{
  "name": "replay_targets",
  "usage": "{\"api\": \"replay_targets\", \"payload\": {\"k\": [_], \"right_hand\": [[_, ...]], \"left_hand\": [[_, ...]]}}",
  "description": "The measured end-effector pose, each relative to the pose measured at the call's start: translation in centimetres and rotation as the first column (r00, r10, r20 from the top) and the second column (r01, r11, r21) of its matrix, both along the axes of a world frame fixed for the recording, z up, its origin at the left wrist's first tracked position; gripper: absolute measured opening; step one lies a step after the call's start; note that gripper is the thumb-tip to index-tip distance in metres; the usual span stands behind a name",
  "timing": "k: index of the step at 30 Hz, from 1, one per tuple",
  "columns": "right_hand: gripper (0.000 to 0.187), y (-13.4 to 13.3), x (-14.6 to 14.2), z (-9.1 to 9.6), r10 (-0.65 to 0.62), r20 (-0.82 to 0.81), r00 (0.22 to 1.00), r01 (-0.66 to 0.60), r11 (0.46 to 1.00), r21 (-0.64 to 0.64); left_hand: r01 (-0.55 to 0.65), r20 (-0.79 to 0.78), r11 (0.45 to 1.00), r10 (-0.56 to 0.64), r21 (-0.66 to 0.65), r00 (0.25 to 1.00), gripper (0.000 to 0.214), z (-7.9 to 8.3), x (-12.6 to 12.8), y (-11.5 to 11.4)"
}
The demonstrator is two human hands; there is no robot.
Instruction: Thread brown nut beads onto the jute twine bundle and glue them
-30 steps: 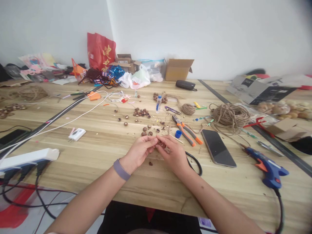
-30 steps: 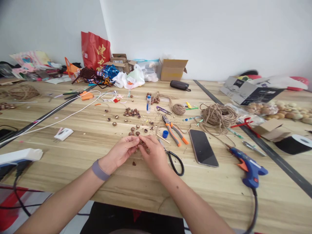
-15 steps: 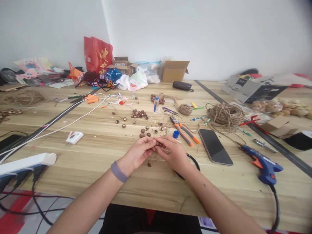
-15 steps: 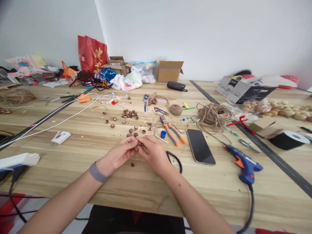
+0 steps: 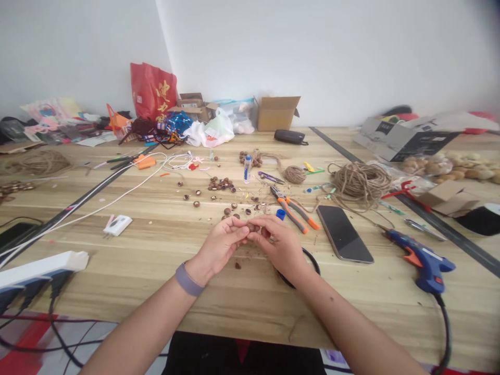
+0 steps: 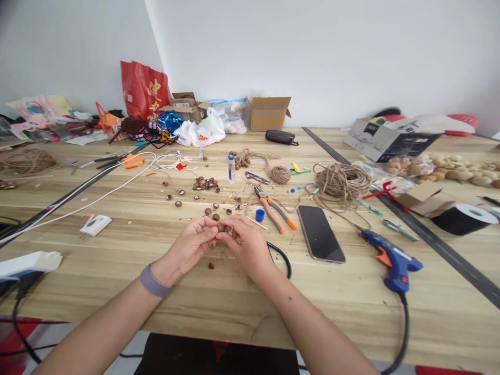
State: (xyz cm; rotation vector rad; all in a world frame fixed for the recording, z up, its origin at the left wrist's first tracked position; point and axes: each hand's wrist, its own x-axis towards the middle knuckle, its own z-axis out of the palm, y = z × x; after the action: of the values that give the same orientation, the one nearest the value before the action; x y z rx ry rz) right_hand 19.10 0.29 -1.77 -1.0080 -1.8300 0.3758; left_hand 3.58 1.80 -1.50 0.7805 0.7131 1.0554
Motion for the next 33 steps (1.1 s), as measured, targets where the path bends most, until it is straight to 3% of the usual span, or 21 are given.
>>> {"api": "replay_targets", "payload": {"k": [5,11,19,24,28,33], "right_hand": [[0.017,0.0,0.2,-0.3,0.025,0.036,0.999,-0.028,0.998,0.063],[0.020,0.1,0.3,-0.7,0.008,0.131,0.991,-0.029,0.987,0.156],[0.023,0.0,0.9,-0.1,0.041,0.267,0.963,-0.071,0.992,0.104],[0.022,0.2,0.9,-0.3,0.065,0.251,0.966,-0.077,0.996,0.041],[0.031,0.1,0.7,-0.7,0.056,0.228,0.972,-0.058,0.998,0.004],[0.028,0.1,0.5,-1.1,0.005,0.217,0.976,-0.008,1.000,0.013]], "left_hand": [[0.027,-0.001,0.999,-0.027,0.022,1.000,0.030,-0.1,0.1,-0.1],[0.055,0.081,0.997,-0.051,-0.050,0.995,0.032,-0.3,0.1,0.2],[0.156,0.024,0.986,-0.155,-0.058,0.988,0.031,-0.4,-0.3,0.4],[0.102,0.021,0.990,-0.100,-0.094,0.995,0.028,-0.3,-0.4,0.5],[0.162,0.061,0.982,-0.157,-0.101,0.986,0.025,-0.1,-0.3,0.7],[0.199,0.082,0.974,-0.191,-0.110,0.978,0.022,0.4,-0.3,0.6]]}}
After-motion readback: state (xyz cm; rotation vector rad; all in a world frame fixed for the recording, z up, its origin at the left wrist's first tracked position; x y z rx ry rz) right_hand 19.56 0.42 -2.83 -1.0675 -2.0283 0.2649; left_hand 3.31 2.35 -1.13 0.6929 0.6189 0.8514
